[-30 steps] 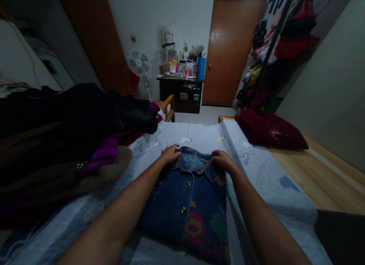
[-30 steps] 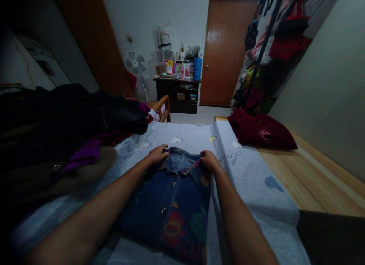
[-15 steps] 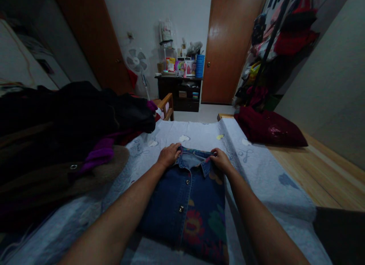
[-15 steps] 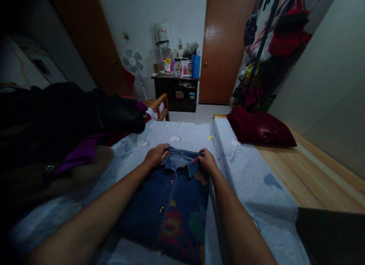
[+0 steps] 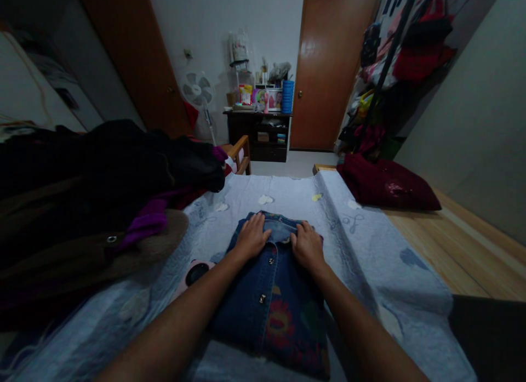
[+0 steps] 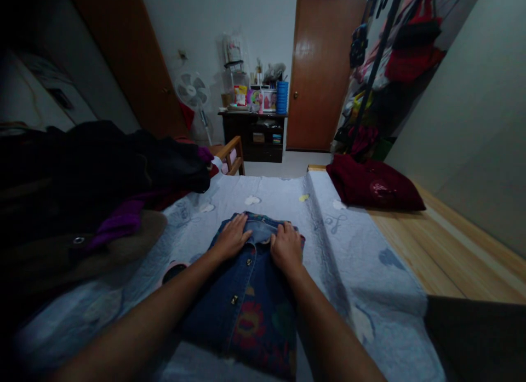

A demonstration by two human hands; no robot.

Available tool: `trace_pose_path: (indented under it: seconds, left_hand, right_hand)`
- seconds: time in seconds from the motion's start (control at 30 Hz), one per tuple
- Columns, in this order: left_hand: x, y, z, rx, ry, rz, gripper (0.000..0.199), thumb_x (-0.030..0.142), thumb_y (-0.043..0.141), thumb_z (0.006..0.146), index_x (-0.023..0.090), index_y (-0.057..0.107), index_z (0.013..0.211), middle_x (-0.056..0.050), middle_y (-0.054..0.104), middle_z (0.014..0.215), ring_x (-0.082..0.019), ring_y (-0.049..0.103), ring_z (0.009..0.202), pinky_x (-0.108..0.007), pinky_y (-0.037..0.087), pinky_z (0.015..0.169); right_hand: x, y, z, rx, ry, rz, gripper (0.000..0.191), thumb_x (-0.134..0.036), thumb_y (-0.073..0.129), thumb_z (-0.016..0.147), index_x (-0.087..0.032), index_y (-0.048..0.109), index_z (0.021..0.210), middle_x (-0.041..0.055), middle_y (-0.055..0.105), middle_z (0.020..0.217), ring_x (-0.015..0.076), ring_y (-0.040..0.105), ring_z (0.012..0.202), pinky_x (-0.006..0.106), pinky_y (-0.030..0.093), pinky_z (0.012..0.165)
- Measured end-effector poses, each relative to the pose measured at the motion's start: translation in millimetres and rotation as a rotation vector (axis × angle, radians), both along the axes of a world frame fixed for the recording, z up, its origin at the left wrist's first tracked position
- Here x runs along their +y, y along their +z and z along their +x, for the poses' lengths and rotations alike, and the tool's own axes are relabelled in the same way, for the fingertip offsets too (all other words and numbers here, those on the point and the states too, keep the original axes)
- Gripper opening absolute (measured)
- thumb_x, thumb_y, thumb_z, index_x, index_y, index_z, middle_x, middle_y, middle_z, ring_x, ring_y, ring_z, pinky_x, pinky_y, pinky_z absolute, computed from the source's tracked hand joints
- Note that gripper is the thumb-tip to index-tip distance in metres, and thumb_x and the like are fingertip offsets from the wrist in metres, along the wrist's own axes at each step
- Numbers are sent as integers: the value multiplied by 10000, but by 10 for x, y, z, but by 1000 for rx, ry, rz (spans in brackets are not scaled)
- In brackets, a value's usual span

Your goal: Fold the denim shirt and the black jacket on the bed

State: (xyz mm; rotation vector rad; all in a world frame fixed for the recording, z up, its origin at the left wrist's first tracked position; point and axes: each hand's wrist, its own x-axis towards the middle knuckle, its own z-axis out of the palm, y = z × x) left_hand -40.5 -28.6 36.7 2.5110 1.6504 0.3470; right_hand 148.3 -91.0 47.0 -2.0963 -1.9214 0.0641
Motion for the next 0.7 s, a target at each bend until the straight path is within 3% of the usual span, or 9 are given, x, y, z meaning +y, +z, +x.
trace_pose_path:
  seconds: [0.1, 0.23, 0.5, 0.7]
  left_hand:
    - [-42, -112, 45, 35, 26, -15, 646, 505, 322, 940, 143, 288, 1475, -114, 243, 1564, -270, 185, 1444, -467, 193, 1148]
    - [-65, -185, 41, 52, 32, 42, 663, 521, 279, 946, 136, 274, 1485, -106, 214, 1573, -259, 140, 1455, -476, 155, 1158]
    - [-82, -219, 32, 28, 34, 47, 641, 527, 286, 940, 193, 274, 1488, -89, 235, 1571, -246, 147, 1455, -461, 127, 1165]
    - [-29, -146, -102, -139, 19, -98, 647, 483, 299, 943, 172, 195, 1502, -115, 249, 1563, -258, 186, 1445, -457, 185, 1152]
  right_hand:
    - [-28, -154, -27, -46, 33, -81, 524, -375, 342, 952, -120, 400, 1406, 129, 293, 1537, 261, 198, 1420, 456, 160, 1122]
    - [-43, -277, 3, -77, 56, -113, 588, -387, 324, 949, -105, 319, 1465, 111, 188, 1575, 246, 122, 1449, 460, 86, 1143]
    - [-56, -290, 30, -67, 81, -107, 595, -385, 351, 938, -117, 321, 1468, 110, 178, 1576, 241, 121, 1452, 458, 90, 1147]
    - [-150, -249, 132, 117, 126, -11, 567, -381, 407, 916, -118, 388, 1418, 123, 294, 1538, 236, 219, 1423, 437, 176, 1141]
